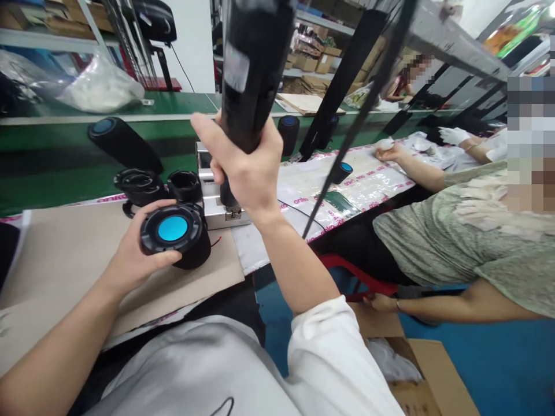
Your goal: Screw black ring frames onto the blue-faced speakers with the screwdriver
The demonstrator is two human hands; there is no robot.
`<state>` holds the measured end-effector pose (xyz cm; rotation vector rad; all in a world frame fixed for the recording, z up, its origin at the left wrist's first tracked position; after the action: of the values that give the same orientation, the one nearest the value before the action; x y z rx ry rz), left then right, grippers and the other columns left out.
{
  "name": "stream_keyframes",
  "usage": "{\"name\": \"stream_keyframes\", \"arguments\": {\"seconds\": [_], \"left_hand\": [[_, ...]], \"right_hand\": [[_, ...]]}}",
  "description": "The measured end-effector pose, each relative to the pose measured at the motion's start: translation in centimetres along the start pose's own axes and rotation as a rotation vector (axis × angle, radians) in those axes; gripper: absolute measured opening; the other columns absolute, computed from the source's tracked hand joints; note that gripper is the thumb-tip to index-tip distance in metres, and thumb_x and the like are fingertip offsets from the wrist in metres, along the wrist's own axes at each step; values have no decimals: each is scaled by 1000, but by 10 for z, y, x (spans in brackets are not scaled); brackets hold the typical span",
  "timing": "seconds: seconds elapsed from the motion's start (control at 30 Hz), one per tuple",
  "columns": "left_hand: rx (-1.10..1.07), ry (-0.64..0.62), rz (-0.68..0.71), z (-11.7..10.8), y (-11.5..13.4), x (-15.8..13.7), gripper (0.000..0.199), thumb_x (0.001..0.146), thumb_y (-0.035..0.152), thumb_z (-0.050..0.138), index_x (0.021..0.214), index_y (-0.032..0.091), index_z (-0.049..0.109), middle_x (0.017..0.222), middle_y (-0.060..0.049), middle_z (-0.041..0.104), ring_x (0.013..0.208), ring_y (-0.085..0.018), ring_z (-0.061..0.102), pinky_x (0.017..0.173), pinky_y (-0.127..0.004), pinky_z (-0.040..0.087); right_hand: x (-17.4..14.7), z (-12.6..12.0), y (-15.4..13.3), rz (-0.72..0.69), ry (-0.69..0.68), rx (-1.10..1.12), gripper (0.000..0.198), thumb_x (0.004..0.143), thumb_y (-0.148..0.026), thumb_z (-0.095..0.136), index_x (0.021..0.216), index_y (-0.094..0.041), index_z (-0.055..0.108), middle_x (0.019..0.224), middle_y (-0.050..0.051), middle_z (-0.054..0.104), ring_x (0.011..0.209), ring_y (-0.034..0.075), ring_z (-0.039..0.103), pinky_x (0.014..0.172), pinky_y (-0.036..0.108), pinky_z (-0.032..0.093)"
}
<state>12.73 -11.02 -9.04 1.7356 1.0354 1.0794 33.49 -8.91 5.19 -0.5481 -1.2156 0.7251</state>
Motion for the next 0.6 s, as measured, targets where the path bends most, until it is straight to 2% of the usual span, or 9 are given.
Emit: {"name": "stream_keyframes", "arguments": {"seconds": [0.07, 0.17, 0.27, 0.37, 0.47, 0.57, 0.6], "left_hand": [[-3, 12, 0, -1, 2, 0, 95, 71, 62, 95, 148, 24, 54, 148, -15, 65, 137, -39, 66, 114, -49, 57], [-10, 32, 4, -3, 5, 1, 97, 67, 64, 97, 145, 24, 56, 145, -14, 67, 133, -39, 68, 110, -47, 59], [-13, 33, 3, -2, 6, 2, 98, 65, 64, 98, 144, 24, 56, 145, -14, 67, 133, -39, 68, 110, -46, 59], [-27, 30, 9, -1, 6, 2, 95, 68, 62, 97, 145, 24, 56, 145, -14, 67, 133, -38, 69, 111, -47, 59], [-31, 18, 5, 0, 4, 1, 92, 71, 60, 96, 145, 24, 55, 145, -15, 67, 132, -38, 69, 110, -47, 60], [-58, -4, 8, 2, 2, 0, 96, 70, 61, 97, 147, 24, 53, 148, -15, 65, 135, -38, 68, 112, -47, 59], [-72, -12, 13, 2, 1, -1, 98, 70, 61, 97, 148, 24, 52, 150, -15, 64, 137, -38, 67, 113, -47, 59]], "right_hand": [[-1, -13, 24, 36, 56, -70, 63, 74, -71, 96, 85, -23, 57, 62, -10, 53, 45, 5, 49, 39, 27, 38], [-5, -21, 53, 96, 86, -102, 50, 83, -57, 93, 87, -24, 56, 62, -10, 54, 44, 7, 48, 42, 28, 39], [-8, -24, 65, 113, 60, -82, 42, 86, -45, 91, 84, -25, 54, 62, -10, 55, 43, 9, 49, 43, 28, 38], [-10, -27, 69, 168, 10, -34, 42, 85, -43, 92, 83, -24, 54, 66, -8, 57, 42, 10, 50, 41, 28, 37], [-8, -18, 52, 208, -32, 12, 41, 80, -41, 95, 84, -23, 59, 66, -8, 59, 40, 10, 49, 37, 29, 36], [4, 7, -6, 0, 27, 108, 36, 80, -37, 94, 84, -24, 61, 55, -11, 49, 38, 9, 42, 38, 29, 35], [8, 16, -24, -37, 84, 124, 36, 87, -45, 88, 86, -24, 59, 57, -10, 47, 41, 8, 41, 40, 29, 34]]}}
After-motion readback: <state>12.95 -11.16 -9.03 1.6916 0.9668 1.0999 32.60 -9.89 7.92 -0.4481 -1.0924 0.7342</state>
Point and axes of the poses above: each hand's wrist, its own x-axis towards the middle knuckle, its own z-axis out of the palm, y = z × x, the point moved 8 cm from there along x, towards the middle knuckle
